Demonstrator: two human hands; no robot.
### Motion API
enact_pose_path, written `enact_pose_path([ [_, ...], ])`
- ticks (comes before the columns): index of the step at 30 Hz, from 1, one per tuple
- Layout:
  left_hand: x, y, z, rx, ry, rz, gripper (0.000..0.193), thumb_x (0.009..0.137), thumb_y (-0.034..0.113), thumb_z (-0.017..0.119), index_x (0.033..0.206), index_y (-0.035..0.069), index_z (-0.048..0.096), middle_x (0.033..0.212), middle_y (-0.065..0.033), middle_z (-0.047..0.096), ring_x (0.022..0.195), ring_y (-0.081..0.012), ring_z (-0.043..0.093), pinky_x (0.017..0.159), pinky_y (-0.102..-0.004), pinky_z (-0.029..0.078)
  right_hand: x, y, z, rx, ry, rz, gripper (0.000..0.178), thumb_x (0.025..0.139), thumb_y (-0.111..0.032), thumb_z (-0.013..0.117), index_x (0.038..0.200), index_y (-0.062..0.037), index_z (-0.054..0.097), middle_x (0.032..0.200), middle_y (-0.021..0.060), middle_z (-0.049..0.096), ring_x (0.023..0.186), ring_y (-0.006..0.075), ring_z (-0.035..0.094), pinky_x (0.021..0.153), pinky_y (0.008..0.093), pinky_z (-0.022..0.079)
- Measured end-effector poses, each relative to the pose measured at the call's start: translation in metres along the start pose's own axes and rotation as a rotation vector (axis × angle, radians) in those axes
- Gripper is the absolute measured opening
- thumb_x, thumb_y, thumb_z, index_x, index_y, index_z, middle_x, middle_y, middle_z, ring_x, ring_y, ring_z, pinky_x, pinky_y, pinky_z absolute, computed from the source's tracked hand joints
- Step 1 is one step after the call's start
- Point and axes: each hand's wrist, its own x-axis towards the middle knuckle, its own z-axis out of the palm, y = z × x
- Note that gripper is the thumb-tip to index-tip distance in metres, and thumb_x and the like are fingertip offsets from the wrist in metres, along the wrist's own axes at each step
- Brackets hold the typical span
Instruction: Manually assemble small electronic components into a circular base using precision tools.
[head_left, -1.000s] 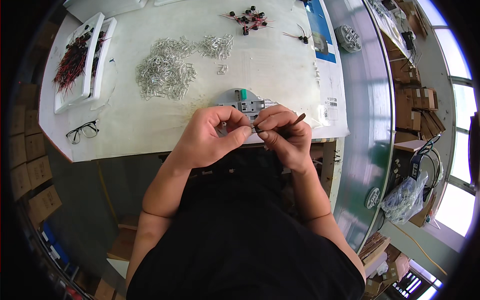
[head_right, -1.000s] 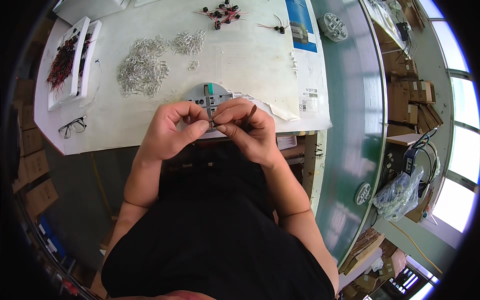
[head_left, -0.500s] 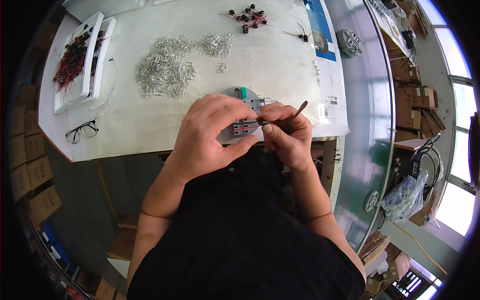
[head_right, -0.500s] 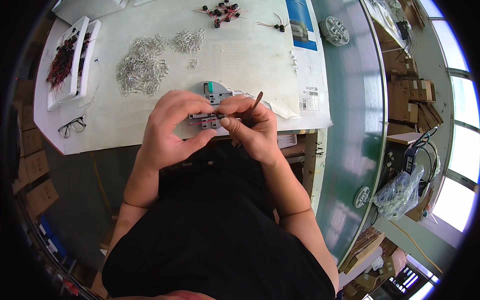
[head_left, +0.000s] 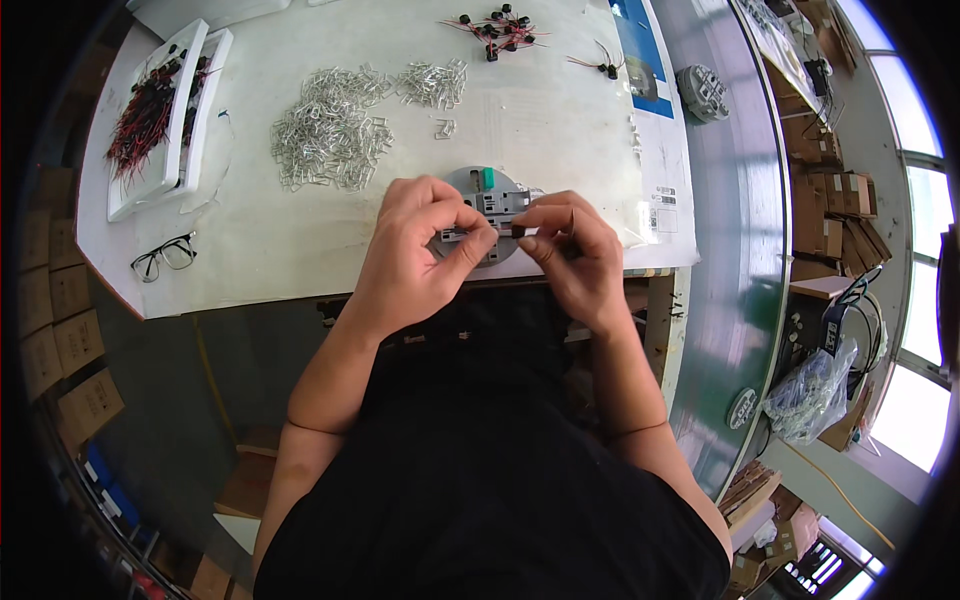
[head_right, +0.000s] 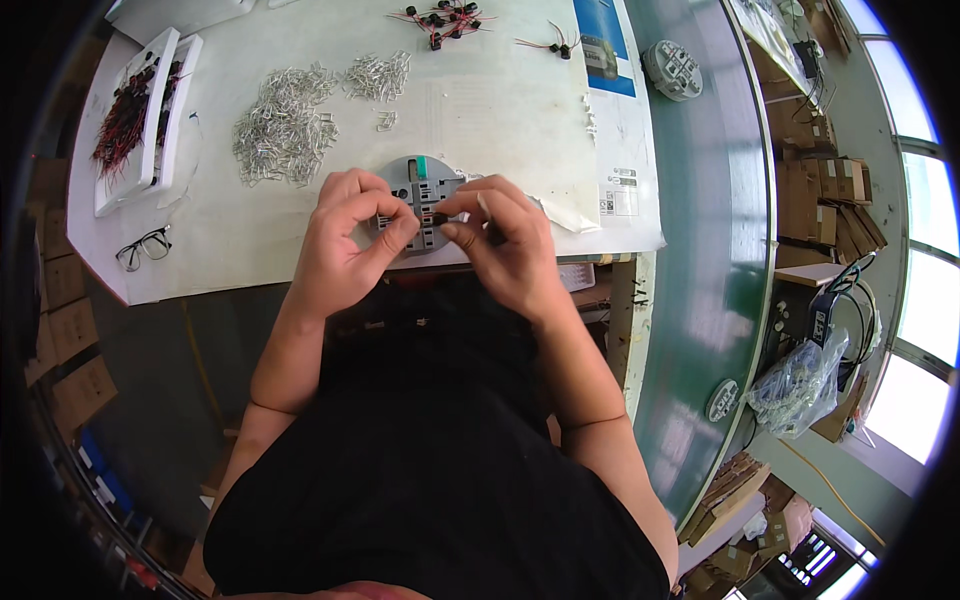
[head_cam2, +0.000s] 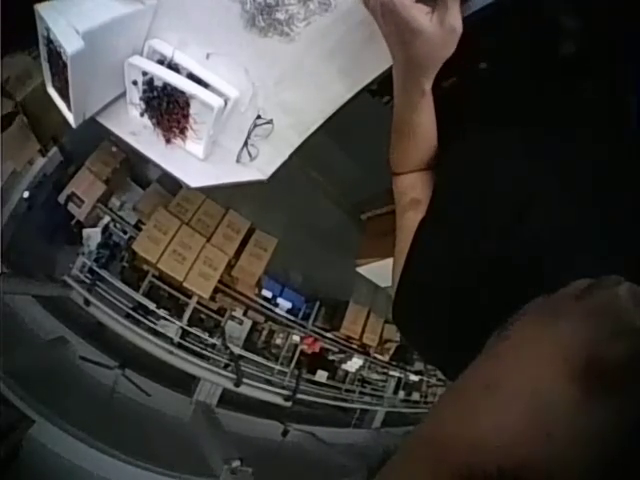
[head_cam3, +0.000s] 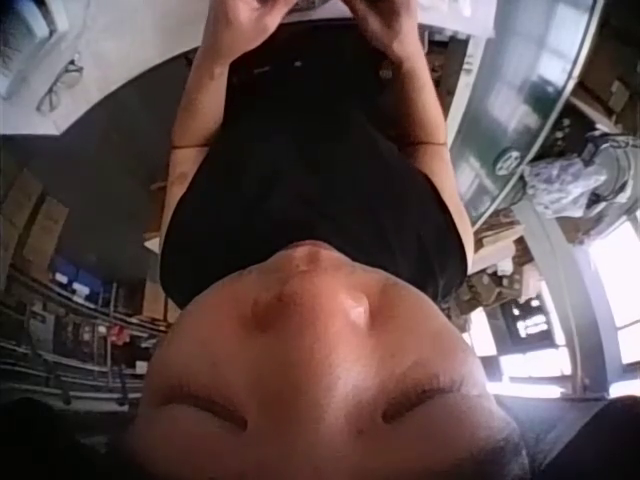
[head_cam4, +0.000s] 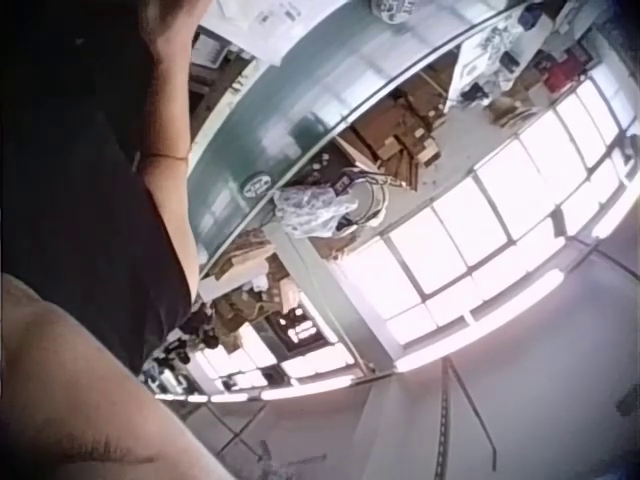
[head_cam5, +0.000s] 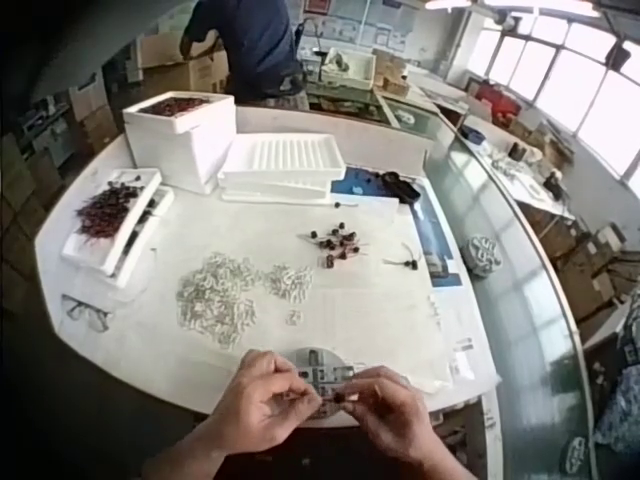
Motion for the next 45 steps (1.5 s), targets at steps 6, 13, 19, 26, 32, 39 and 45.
enact_pose_path([
  [6,-0.002,-0.015,0.023,0.285,0.086,0.032,0.018,0.084,0.02,0.084,0.081,0.007,0.071,0.107,-0.0089,0.059,0.108,-0.0326,0.052,0.095,-0.0434,0.044,0.005,-0.002,-0.001,-0.265,-0.021,0.113,0.022,0.086,0.002,0.079,0.105,-0.006,0.075,0.11,0.0056,0.068,0.078,0.0184,0.068,0.064,0.0323,0.052],
  [13,-0.001,-0.022,0.034,0.348,0.089,0.014,0.02,0.08,0.019,0.083,0.079,0.01,0.066,0.113,-0.0094,0.057,0.11,-0.0345,0.051,0.096,-0.0452,0.044,0.008,-0.016,0.008,-0.74,-0.142,0.048,0.019,0.086,-0.006,0.077,0.105,-0.0099,0.077,0.113,0.0042,0.069,0.082,0.0275,0.072,0.063,0.0417,0.055],
  [19,-0.002,-0.026,0.038,0.332,0.172,0.03,0.021,0.079,0.02,0.084,0.088,0.012,0.066,0.115,-0.0085,0.057,0.111,-0.0341,0.051,0.097,-0.0451,0.044,0.003,-0.017,-0.001,-0.619,-0.155,-0.016,0.009,0.094,-0.011,0.072,0.1,-0.0084,0.077,0.107,0.0079,0.067,0.072,0.0238,0.068,0.061,0.039,0.054],
  [26,-0.002,-0.022,0.037,0.363,0.151,0.025,0.023,0.08,0.018,0.084,0.091,0.011,0.066,0.118,-0.0105,0.058,0.112,-0.0341,0.052,0.096,-0.0455,0.045,0.006,0.012,0.015,0.344,0.238,0.027,0.042,0.112,-0.027,0.05,0.082,-0.0008,0.062,0.092,0.0102,0.064,0.063,0.0167,0.058,0.052,0.0315,0.045],
  [32,-0.002,-0.025,0.038,0.355,0.143,0.0,0.025,0.078,0.022,0.085,0.093,0.013,0.066,0.119,-0.0088,0.057,0.114,-0.0338,0.051,0.098,-0.0454,0.044,0.031,0.017,0.04,0.514,0.244,-0.128,0.063,0.118,-0.043,0.033,0.069,-0.0036,0.044,0.077,0.0119,0.058,0.052,0.0133,0.043,0.048,0.0298,0.037],
  [39,0.003,-0.008,0.03,0.382,0.126,0.087,0.064,0.069,0.029,0.09,0.127,0.018,0.064,0.127,-0.0106,0.055,0.121,-0.036,0.051,0.106,-0.0472,0.044,0.029,0.021,0.037,0.365,0.129,-0.188,0.063,0.117,-0.048,0.03,0.074,-0.0046,0.046,0.076,0.0113,0.056,0.055,0.0137,0.041,0.05,0.0293,0.035],
  [45,0.012,0.005,0.011,0.296,-0.034,0.08,0.087,0.064,0.021,0.093,0.142,0.018,0.055,0.136,-0.0163,0.049,0.127,-0.0385,0.051,0.107,-0.0488,0.049,0.014,-0.01,-0.011,1.237,0.213,0.161,0.059,0.116,-0.05,0.036,0.08,-0.005,0.051,0.081,0.0103,0.058,0.06,0.0141,0.045,0.054,0.0281,0.036],
])
